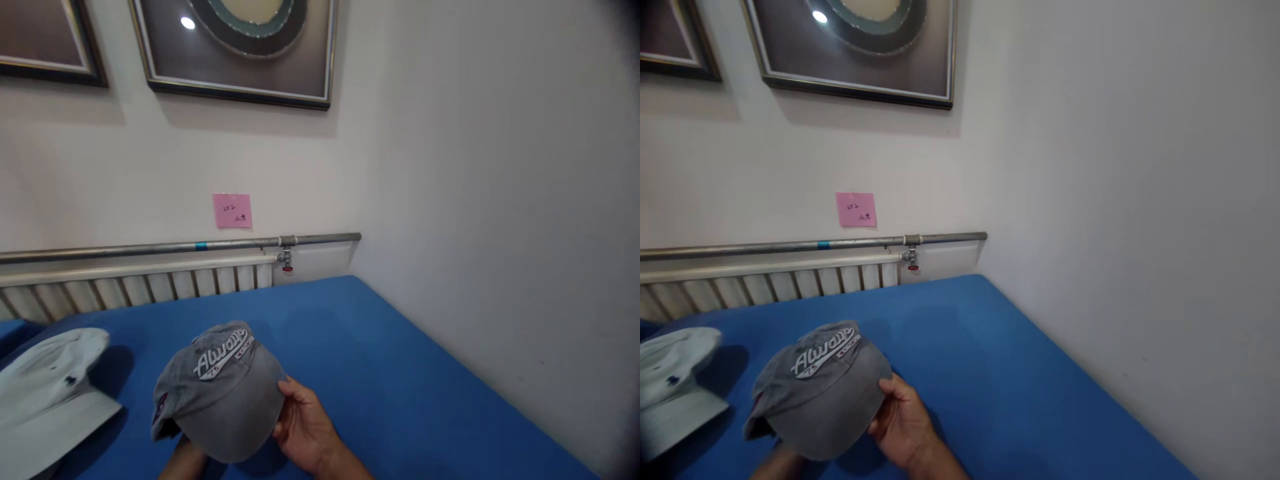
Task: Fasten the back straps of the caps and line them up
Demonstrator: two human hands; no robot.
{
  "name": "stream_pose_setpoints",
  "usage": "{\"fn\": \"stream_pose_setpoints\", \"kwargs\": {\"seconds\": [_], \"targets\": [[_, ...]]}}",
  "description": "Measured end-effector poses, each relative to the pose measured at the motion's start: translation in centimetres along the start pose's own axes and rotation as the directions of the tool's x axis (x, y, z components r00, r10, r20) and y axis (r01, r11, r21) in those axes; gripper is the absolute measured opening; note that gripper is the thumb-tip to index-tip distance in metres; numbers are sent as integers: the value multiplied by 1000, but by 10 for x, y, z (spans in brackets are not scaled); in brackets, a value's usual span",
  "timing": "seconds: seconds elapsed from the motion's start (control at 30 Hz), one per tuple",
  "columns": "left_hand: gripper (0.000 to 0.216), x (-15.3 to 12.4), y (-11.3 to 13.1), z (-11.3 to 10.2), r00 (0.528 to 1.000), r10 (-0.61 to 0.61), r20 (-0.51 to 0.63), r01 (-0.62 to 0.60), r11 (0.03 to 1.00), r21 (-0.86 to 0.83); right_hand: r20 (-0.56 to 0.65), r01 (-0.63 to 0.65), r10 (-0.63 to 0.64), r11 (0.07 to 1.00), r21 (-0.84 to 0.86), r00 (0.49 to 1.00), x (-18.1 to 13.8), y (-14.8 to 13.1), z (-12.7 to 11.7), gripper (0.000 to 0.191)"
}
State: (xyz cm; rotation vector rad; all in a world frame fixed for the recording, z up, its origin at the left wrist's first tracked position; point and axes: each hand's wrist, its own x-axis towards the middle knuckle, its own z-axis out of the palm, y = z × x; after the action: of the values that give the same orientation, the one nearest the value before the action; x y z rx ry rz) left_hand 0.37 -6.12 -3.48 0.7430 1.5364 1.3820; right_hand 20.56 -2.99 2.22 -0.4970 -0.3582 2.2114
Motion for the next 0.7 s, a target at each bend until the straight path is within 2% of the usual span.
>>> {"fn": "stream_pose_setpoints", "kwargs": {"seconds": [0.07,0.13,0.17,0.2,0.3,0.37,0.47,0.5,0.57,0.63,0.7], "targets": [[32,0,1,5,994,45,104,-60,987,147,-5,44,-44,999,7,999,-4,-13,-4,22],[33,-3,4,10,967,67,245,-119,972,205,-23,104,-104,994,21,994,-10,-29,-10,22],[36,-4,4,14,957,77,281,-144,963,226,-36,135,-134,991,25,990,-14,-38,-14,21],[38,-6,5,18,956,90,278,-164,952,257,-56,164,-162,986,26,985,-18,-48,-18,20],[41,-15,2,42,974,154,166,-204,915,349,-161,265,-260,964,9,952,-33,-82,-31,13],[38,-24,-1,69,964,180,197,-242,901,361,-229,332,-324,943,-1,918,-43,-106,-41,10],[27,-43,-7,121,899,237,369,-374,854,363,-270,399,-386,917,-6,882,-56,-140,-60,9],[24,-49,-10,139,864,247,439,-424,827,369,-277,419,-405,908,-9,871,-59,-150,-67,9],[21,-59,-19,170,790,344,507,-557,748,361,-288,456,-441,890,-17,850,-63,-169,-82,9],[20,-64,-31,190,719,437,540,-672,634,382,-296,489,-474,872,-24,830,-63,-186,-94,11],[20,-65,-45,200,669,509,541,-740,521,425,-304,518,-502,855,-32,810,-57,-204,-102,12]]}}
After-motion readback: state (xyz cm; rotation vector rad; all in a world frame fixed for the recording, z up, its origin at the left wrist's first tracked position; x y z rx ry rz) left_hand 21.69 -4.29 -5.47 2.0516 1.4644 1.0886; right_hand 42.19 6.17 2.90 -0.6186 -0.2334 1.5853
